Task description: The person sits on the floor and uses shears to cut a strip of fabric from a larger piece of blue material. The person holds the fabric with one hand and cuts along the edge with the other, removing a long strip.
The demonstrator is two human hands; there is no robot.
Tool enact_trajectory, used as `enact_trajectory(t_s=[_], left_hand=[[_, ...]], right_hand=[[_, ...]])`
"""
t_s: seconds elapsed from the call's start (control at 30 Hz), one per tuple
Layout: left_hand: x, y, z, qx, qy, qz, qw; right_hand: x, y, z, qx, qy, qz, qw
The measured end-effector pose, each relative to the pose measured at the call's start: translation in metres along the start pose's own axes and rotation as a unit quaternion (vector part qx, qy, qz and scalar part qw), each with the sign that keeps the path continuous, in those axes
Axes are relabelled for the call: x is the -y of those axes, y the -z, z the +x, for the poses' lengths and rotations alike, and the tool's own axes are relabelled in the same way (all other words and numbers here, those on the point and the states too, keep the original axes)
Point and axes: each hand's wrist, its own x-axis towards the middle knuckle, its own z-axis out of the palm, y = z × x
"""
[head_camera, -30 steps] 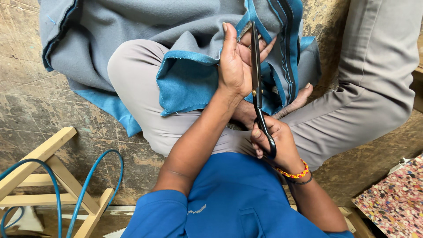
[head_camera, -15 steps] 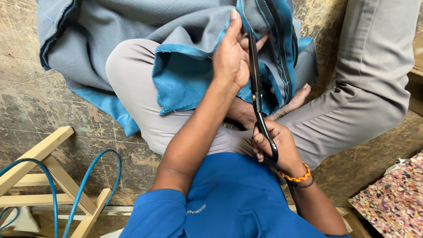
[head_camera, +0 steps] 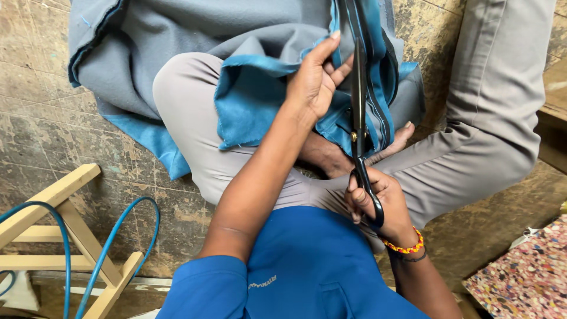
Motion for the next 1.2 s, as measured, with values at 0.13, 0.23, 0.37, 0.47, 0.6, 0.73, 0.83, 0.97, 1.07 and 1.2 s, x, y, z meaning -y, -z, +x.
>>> enact_trajectory(t_s=[0.13, 0.23, 0.37, 0.47, 0.6, 0.73, 0.83, 0.97, 1.07, 1.2], left_hand=[[0.005, 0.002, -0.002, -0.084, -0.038, 0.023, 0.995], [-0.003, -0.010, -0.011, -0.044, -0.091, 0.079, 0.992], [-0.025, -0.028, -0.023, 0.068, -0.123, 0.076, 0.987], [-0.032, -0.033, -0.036, 0.107, -0.122, 0.050, 0.985], [-0.025, -0.035, -0.044, 0.149, -0.117, 0.006, 0.982], [-0.020, -0.034, -0.044, 0.110, -0.092, 0.024, 0.989], [-0.017, -0.035, -0.045, 0.115, -0.094, 0.015, 0.989], [-0.014, -0.035, -0.046, 0.131, -0.095, 0.005, 0.987], [-0.012, -0.034, -0.045, 0.131, -0.095, 0.004, 0.987], [-0.010, -0.034, -0.044, 0.128, -0.089, 0.013, 0.988]], right_hand=[[-0.003, 0.002, 0.002, -0.013, -0.012, -0.019, 1.000], [-0.004, -0.001, 0.004, -0.013, -0.027, -0.027, 0.999], [-0.001, -0.009, 0.011, 0.027, -0.025, -0.003, 0.999], [0.002, -0.016, 0.020, 0.034, -0.024, -0.004, 0.999], [0.002, -0.023, 0.023, 0.014, -0.059, -0.014, 0.998], [0.000, -0.023, 0.024, 0.010, -0.056, -0.017, 0.998], [-0.001, -0.022, 0.025, 0.014, -0.041, -0.014, 0.999], [-0.003, -0.021, 0.026, 0.004, -0.044, -0.028, 0.999], [-0.003, -0.019, 0.027, 0.001, -0.050, -0.026, 0.998], [-0.003, -0.018, 0.026, -0.005, -0.054, -0.019, 0.998]])
